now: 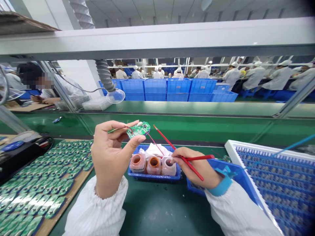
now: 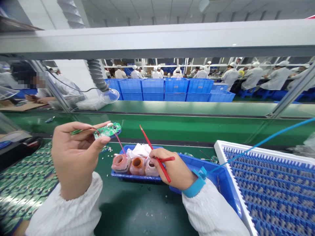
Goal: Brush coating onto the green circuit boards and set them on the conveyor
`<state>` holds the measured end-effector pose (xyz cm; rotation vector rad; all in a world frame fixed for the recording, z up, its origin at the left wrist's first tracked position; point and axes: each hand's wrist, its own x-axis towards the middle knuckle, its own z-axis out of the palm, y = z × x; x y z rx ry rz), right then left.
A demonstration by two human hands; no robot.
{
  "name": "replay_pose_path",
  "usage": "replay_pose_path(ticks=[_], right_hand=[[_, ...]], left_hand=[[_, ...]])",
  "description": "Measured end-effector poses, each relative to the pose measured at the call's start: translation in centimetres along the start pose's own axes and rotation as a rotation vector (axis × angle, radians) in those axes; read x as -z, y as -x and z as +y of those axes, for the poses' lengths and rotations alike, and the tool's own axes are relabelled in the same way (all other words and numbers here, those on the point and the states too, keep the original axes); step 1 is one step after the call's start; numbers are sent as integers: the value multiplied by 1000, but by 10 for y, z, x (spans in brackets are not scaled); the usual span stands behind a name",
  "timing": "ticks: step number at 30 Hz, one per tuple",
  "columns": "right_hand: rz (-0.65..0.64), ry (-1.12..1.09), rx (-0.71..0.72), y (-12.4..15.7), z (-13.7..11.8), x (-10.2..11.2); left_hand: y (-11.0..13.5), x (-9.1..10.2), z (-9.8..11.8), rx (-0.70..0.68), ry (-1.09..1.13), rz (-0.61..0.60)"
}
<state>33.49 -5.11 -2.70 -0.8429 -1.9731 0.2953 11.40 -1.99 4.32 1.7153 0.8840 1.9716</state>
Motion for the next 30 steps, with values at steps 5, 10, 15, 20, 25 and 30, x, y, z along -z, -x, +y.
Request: replay_pose_path(ticks=[5, 10, 15, 20, 25, 30], right_hand=[[35, 75, 84, 1, -13, 11], [2, 104, 134, -1, -25, 17], [0, 116, 115, -3, -21, 14], [-37, 100, 120, -5, -6, 0], [-70, 67, 153, -2, -6, 3], [-90, 57, 152, 3, -19, 17]], left_hand=[[-1, 0, -1, -32, 3, -16], [0, -1, 0, -25, 11, -17], [-1, 0, -1, -45, 3, -30], [-2, -1, -1, -65, 19, -40], [-1, -1, -1, -53, 34, -49], [-2, 0, -3, -53, 33, -47]])
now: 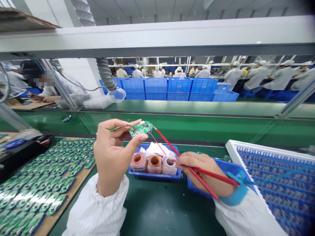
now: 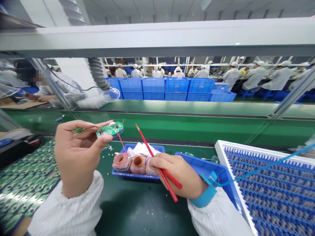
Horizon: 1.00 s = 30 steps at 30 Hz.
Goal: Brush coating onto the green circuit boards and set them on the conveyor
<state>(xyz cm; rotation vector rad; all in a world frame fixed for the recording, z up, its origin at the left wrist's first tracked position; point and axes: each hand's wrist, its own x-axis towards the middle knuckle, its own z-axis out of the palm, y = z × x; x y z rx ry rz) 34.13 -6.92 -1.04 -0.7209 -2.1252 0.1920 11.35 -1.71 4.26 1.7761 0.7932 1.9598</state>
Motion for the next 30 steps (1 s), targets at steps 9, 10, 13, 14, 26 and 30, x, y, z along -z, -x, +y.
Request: replay_pose_path(ticks=[9, 10, 13, 14, 26, 30], right_hand=[[141, 145, 58, 7, -21, 23], [170, 147, 51, 9, -22, 26], [304, 51, 4, 12, -25, 34], [381, -7, -6, 12, -25, 36], [1056, -224, -165, 0, -26, 37], [696, -85, -199, 4, -20, 31]], left_hand=[[1, 0, 1, 16, -26, -1], [1, 1, 0, 21, -32, -1], [1, 1, -2, 39, -43, -8], [1, 1, -3, 47, -46, -24], [6, -3, -5, 45, -195, -372], [3, 0, -6, 37, -217, -294]])
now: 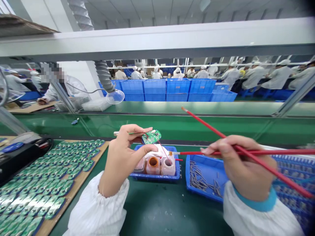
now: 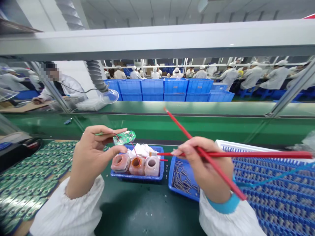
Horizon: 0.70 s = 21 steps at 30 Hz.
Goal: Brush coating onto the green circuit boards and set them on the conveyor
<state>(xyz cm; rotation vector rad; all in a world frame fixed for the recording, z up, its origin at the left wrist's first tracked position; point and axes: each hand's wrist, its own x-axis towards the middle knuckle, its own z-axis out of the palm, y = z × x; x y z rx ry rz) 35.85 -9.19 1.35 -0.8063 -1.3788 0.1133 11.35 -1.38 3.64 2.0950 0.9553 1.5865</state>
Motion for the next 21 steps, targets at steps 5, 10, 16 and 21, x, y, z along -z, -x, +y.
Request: replay_pose_path(ticks=[5, 10, 16, 21], right_hand=[[-518, 99, 135, 5, 4, -6], [-674, 89, 208, 8, -1, -15], [-787, 128, 280, 6, -17, -8], [-791, 30, 213, 7, -22, 0]], left_hand=[[-1, 1, -1, 0, 3, 12], [-1, 0, -3, -15, 37, 2], [-1, 1, -3, -23, 55, 3], [-1, 1, -3, -31, 43, 5]])
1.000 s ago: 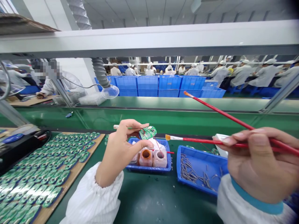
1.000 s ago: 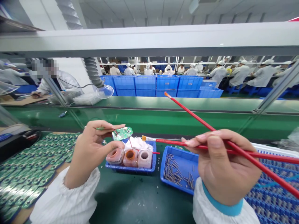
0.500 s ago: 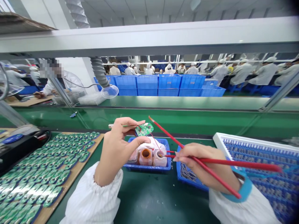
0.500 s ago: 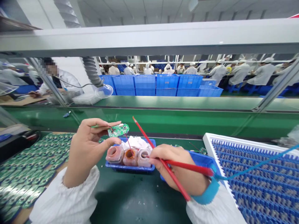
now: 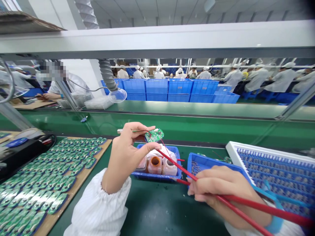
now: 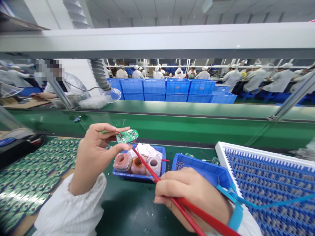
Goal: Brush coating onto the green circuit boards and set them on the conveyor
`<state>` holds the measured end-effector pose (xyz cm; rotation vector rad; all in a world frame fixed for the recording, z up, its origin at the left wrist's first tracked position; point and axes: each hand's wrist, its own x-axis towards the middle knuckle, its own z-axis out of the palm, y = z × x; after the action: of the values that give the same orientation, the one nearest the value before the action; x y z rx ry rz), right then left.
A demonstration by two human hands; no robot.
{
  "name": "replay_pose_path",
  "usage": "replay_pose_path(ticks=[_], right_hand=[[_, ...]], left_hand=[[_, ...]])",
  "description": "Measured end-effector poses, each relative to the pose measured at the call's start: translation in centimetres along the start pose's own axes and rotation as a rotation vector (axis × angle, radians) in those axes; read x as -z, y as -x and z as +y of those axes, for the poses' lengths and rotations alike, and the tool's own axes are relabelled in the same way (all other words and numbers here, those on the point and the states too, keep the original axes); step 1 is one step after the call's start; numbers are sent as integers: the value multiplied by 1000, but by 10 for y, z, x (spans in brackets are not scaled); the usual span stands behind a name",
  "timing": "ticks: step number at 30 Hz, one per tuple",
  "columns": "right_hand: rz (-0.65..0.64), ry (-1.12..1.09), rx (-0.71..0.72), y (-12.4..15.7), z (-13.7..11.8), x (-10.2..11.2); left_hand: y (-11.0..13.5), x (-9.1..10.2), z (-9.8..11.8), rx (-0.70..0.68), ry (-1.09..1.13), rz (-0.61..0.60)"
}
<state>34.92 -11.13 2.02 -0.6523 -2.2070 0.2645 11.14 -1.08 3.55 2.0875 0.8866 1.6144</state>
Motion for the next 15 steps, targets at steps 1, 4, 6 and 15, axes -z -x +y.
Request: replay_pose_path(ticks=[1, 4, 6, 15], right_hand=[[41, -16, -23, 1, 1, 0], [262, -11, -129, 2, 7, 0], [395, 8, -219, 1, 15, -1], [639, 179, -252, -6, 15, -4]], left_hand=[[0, 0, 0, 0, -4, 6], [1, 0, 1, 8, -7, 19], [1, 0, 3, 27, -7, 24], [2, 0, 2, 28, 0, -7]])
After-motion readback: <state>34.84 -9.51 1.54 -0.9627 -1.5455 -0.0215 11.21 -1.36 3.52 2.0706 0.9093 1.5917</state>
